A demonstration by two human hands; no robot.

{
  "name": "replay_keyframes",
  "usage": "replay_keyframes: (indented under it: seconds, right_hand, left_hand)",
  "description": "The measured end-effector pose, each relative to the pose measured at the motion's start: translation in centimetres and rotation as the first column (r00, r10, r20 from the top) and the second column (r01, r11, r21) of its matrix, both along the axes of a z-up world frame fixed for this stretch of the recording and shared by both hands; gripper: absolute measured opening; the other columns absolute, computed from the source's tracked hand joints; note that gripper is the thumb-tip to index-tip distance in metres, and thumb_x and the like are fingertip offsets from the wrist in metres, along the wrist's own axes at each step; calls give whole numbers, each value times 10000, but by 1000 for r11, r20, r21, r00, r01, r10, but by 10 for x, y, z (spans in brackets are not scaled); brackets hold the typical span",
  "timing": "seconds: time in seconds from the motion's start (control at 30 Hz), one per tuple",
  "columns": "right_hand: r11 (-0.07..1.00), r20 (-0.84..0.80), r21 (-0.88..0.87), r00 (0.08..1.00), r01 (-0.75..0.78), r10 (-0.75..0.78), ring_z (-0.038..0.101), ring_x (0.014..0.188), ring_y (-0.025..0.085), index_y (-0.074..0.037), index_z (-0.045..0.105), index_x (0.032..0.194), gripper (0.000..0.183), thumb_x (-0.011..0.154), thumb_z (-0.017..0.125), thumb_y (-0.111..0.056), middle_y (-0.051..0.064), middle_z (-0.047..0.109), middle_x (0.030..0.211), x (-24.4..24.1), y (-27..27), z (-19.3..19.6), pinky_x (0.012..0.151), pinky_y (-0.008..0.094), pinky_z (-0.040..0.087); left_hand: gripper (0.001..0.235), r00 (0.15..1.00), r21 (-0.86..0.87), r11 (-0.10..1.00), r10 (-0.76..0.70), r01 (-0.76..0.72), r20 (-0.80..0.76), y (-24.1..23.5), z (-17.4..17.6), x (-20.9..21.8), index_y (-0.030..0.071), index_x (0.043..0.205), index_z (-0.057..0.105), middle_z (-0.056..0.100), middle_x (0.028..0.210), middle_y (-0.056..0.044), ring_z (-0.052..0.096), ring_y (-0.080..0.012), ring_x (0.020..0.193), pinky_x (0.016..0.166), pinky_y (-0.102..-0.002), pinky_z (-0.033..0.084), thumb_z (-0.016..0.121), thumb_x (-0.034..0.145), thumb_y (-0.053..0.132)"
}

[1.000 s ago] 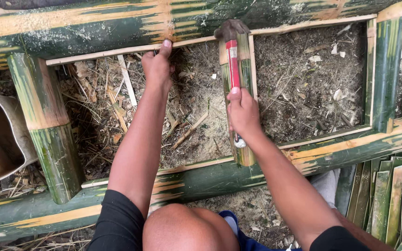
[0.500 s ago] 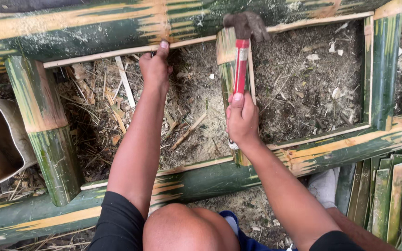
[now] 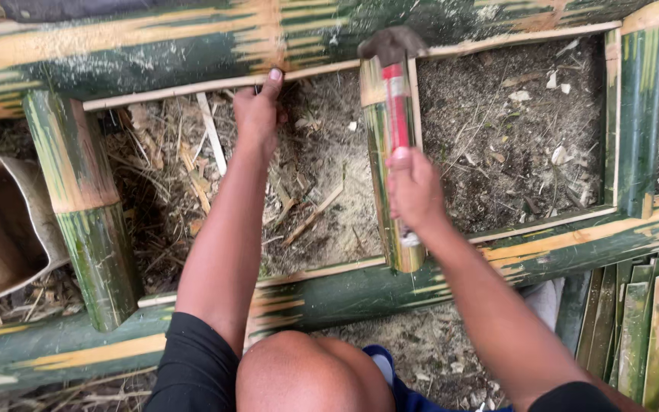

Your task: The person assembles a bamboo structure by sawing bamboo poles and hammering nails to join them. They use a hand saw to cut the bamboo and a hammer to drive nails into the joints, securing the pieces together.

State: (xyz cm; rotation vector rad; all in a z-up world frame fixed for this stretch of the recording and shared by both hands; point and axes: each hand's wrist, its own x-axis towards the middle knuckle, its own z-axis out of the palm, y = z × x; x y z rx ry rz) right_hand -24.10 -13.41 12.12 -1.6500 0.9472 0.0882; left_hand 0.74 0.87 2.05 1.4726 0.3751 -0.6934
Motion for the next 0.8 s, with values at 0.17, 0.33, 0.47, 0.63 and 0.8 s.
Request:
replay_keyframes:
  seconds: [0.17,0.33,0.47,0.63,0.8]
  right_hand:
    - [695,-279,-554,888,-459,365,574,524,244,-43,574,1039,385,1122,408,-380,121,606,653,-17,-70,48,504,428,482]
    - [11,-503,-660,453,-751,736,627,576,248,-67,562,1011,381,1078,386,-399,100,622,744,-15,-111,87,515,390,538]
    - [-362,-753,-212,-84,-908,653,597,491,167,-99,551,952,444,1057,299,-449,36,588,664,12,-105,87,407,340,526]
    - [-651,-738,-147,-356,-745,574,537,454,116,-80,535,961,456,1068,269,-435,20,523,652,75,-108,84,394,301,467]
    - [-559,-903,-99,-161,-823,397,495,412,70,-79,549,881,509,1084,220,-409,0,505,591,90,-110,90,361,263,445]
  left_hand:
    - [548,705,635,619,-691,461,161,32,47,2,-60,1162,651,615,967,-90,635,-206,921,823,-368,502,766,1004,452]
    - [846,227,964,267,-940,21,255,-6,84,-12,-53,1385,448,526,1191,-195,557,-309,1096,857,-454,514,840,782,392]
    - [868,-50,934,-21,-998,-356,-42,-52,80,20,-8,1470,372,490,1207,-152,480,-269,1097,805,-443,457,804,731,133]
    - [787,-87,923,213,-977,-319,196,-46,45,31,75,1488,405,500,1321,-144,480,-297,1207,858,-521,450,776,795,121]
    - [933,-79,932,127,-991,-341,107,-54,33,37,171,1522,391,502,1333,-133,472,-287,1221,898,-531,435,777,677,93]
